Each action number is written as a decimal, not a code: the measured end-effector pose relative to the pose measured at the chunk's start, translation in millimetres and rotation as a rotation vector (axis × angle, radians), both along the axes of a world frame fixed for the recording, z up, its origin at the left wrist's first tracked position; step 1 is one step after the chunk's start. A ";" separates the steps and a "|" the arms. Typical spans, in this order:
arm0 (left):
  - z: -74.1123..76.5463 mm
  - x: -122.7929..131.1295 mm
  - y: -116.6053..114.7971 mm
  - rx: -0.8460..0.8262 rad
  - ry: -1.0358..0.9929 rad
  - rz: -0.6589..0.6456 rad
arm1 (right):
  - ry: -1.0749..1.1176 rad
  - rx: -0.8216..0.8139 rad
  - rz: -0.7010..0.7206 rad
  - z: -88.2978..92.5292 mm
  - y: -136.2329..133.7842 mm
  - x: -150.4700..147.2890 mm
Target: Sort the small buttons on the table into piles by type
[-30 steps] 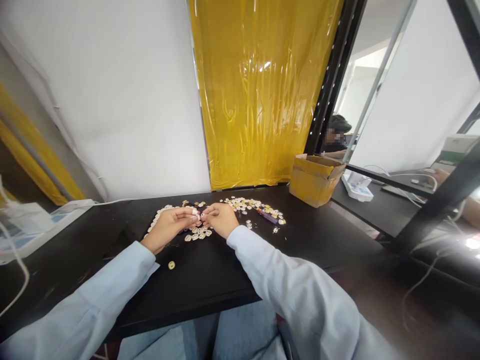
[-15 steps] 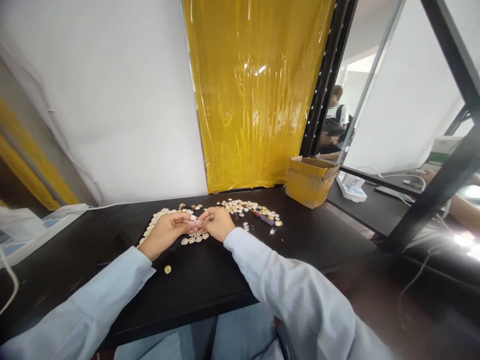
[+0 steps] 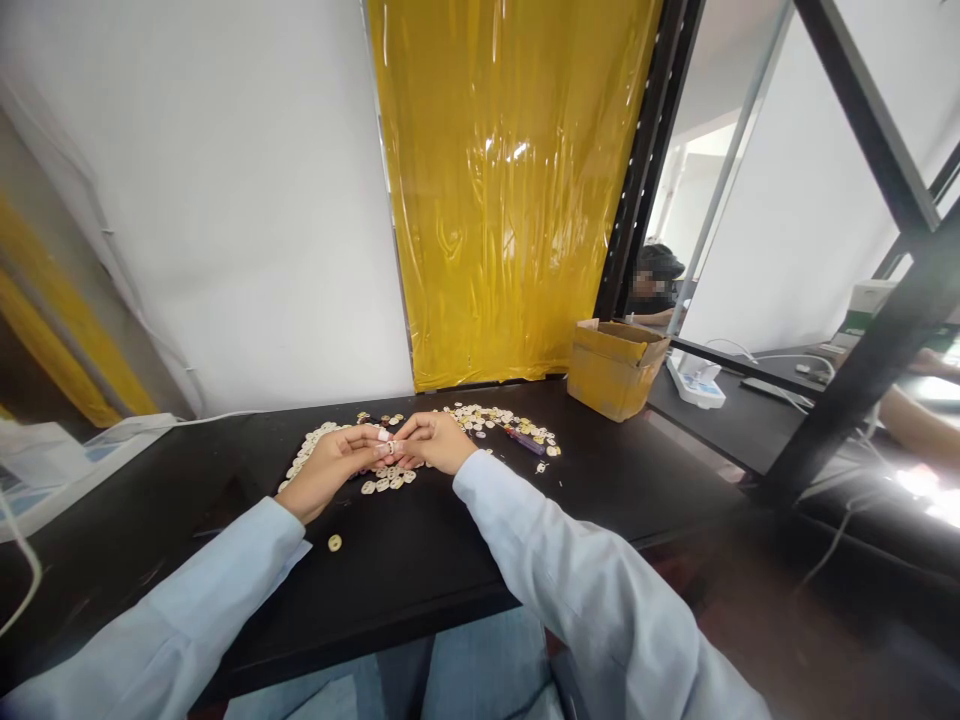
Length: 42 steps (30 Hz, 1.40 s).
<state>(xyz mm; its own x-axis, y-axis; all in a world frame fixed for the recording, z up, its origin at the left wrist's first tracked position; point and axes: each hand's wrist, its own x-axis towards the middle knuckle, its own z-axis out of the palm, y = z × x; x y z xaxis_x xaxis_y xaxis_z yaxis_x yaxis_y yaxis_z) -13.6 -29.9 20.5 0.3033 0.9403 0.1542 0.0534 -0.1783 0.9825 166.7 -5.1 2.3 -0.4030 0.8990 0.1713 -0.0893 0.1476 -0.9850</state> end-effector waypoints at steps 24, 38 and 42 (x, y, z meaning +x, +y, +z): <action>-17.8 0.5 -3.1 0.370 0.539 -0.131 | -0.741 0.205 -0.582 -18.3 55.6 162.9; 48.5 6.2 -108.8 0.425 0.002 -0.200 | -0.734 0.195 -0.608 -27.7 60.7 165.5; 58.9 1.8 -158.4 0.238 0.087 -0.557 | -0.773 0.209 -0.714 -27.0 60.7 167.2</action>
<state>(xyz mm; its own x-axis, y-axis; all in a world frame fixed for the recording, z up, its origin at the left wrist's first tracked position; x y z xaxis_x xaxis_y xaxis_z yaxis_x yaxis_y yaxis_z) -11.8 -188.4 79.4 0.7604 0.5798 0.2926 -0.0323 -0.4163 0.9087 333.9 55.6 -24.7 0.1394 0.9518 0.2731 0.7214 0.0913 -0.6865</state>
